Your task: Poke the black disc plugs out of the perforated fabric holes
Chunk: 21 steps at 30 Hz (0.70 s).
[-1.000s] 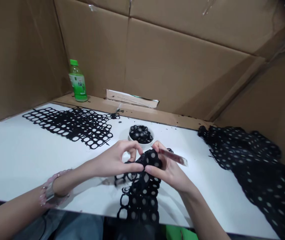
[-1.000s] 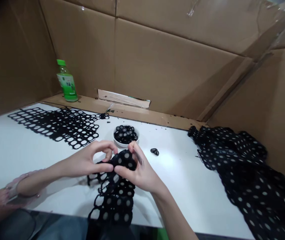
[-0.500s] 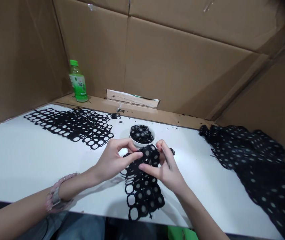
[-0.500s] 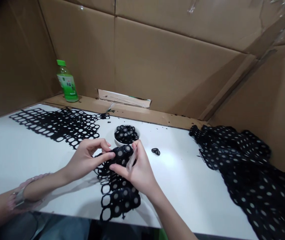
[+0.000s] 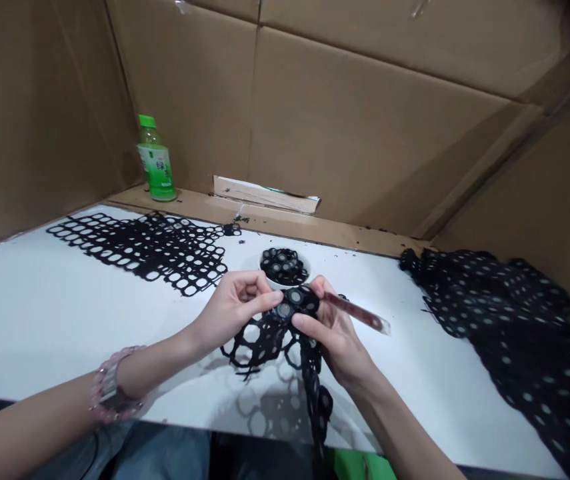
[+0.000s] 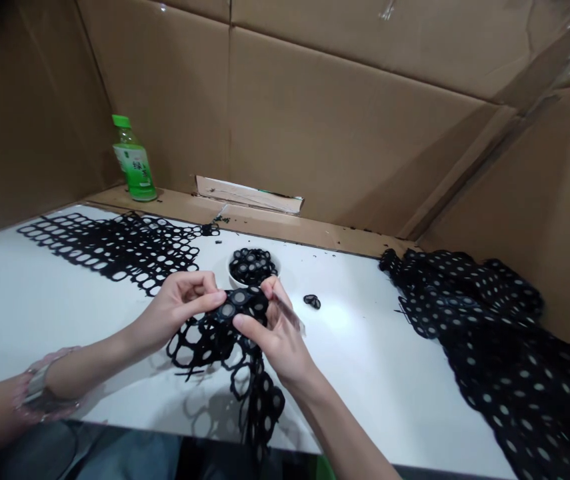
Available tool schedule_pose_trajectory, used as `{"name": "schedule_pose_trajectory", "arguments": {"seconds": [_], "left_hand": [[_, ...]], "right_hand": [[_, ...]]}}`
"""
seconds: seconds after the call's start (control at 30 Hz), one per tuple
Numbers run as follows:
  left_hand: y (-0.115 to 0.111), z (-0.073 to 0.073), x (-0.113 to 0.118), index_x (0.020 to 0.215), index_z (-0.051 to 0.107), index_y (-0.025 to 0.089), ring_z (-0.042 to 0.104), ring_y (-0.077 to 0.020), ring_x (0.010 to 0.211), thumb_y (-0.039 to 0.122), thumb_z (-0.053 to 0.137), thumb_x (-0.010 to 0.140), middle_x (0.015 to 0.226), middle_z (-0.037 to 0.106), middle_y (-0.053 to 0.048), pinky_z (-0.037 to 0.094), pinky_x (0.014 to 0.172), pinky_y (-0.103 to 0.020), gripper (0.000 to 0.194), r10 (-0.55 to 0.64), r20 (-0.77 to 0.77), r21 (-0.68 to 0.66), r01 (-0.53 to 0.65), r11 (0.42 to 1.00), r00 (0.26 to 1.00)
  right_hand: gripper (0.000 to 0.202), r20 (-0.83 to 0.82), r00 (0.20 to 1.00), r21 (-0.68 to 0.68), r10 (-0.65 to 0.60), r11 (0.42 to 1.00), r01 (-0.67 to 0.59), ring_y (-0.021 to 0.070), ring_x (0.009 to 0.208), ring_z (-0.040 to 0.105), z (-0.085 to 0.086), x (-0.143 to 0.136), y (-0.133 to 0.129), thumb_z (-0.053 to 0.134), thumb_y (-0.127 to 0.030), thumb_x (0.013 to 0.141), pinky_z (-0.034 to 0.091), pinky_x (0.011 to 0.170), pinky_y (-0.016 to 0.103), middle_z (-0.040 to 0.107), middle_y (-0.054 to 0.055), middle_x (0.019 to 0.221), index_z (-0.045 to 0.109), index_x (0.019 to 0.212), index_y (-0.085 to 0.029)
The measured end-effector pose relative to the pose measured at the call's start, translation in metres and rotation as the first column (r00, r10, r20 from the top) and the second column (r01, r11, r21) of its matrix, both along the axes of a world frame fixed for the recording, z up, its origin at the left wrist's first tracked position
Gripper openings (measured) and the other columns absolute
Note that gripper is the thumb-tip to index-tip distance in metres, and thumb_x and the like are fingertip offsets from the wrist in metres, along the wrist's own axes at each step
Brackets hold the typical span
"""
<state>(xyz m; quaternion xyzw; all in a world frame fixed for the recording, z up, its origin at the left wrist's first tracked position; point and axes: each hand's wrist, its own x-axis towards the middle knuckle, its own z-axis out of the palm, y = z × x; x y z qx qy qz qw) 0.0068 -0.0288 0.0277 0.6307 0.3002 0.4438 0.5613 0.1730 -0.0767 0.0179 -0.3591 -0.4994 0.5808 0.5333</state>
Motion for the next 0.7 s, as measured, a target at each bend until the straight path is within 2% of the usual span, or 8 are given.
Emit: {"name": "schedule_pose_trajectory", "arguments": {"seconds": [0.17,0.3,0.43,0.53,0.63,0.7], "left_hand": [[0.002,-0.001,0.000,0.055,0.047,0.015,0.037,-0.0059,0.047,0.032,0.066,0.074,0.050,0.043,0.006,0.029,0.046,-0.018,0.032,-0.020,0.018,-0.008,0.020,1.000,1.000],[0.003,0.000,-0.003,0.057,0.046,0.015,0.043,-0.0079,0.051,0.034,0.065,0.075,0.053,0.047,0.004,0.033,0.050,-0.019,0.032,-0.046,0.005,0.020,0.046,0.999,0.999],[0.005,0.001,-0.011,0.062,0.052,0.015,0.051,-0.0132,0.062,0.038,0.060,0.078,0.061,0.054,0.001,0.040,0.060,-0.023,0.029,-0.086,-0.118,0.158,0.104,0.982,0.989],[0.006,0.000,-0.013,0.079,0.061,0.016,0.057,-0.0180,0.079,0.041,0.055,0.082,0.079,0.062,-0.003,0.044,0.075,-0.027,0.027,-0.111,-0.210,0.233,0.160,0.959,0.971],[0.005,-0.001,-0.012,0.095,0.063,0.018,0.057,-0.0231,0.099,0.053,0.052,0.082,0.101,0.065,-0.007,0.043,0.088,-0.032,0.039,-0.280,-0.217,0.126,0.311,0.942,0.935],[0.005,-0.003,-0.010,0.094,0.064,0.018,0.058,-0.0239,0.098,0.062,0.052,0.078,0.099,0.066,-0.007,0.044,0.088,-0.032,0.048,-0.426,-0.161,0.004,0.432,0.902,0.890]], "right_hand": [[0.039,-0.002,1.000,-0.002,0.014,1.000,-0.014,0.0115,0.063,0.038,0.000,0.001,0.000,0.068,-0.026,0.078,0.033,0.056,0.024,0.038,-0.006,0.070,0.030,0.085,-0.027],[0.038,0.049,0.998,0.038,0.029,0.999,-0.031,0.0107,0.058,0.034,0.004,0.003,-0.002,0.068,-0.027,0.077,0.030,0.052,0.023,0.037,-0.006,0.070,0.030,0.084,-0.027],[0.036,0.111,0.990,0.104,0.092,0.989,-0.104,0.0100,0.055,0.028,0.009,0.007,-0.006,0.066,-0.027,0.079,0.024,0.049,0.022,0.033,-0.007,0.066,0.030,0.084,-0.027],[0.036,0.119,0.978,0.095,0.168,0.979,-0.180,0.0103,0.051,0.027,0.010,0.010,-0.008,0.065,-0.031,0.080,0.022,0.047,0.023,0.031,-0.007,0.064,0.029,0.086,-0.028],[0.036,0.147,0.968,0.104,0.201,0.970,-0.218,0.0111,0.052,0.027,0.009,0.013,-0.008,0.063,-0.035,0.080,0.021,0.048,0.023,0.030,-0.007,0.065,0.028,0.088,-0.028],[0.036,0.201,0.961,0.113,0.189,0.970,-0.215,0.0116,0.054,0.026,0.011,0.015,-0.007,0.062,-0.035,0.080,0.021,0.048,0.024,0.029,-0.007,0.065,0.028,0.088,-0.028]]}}
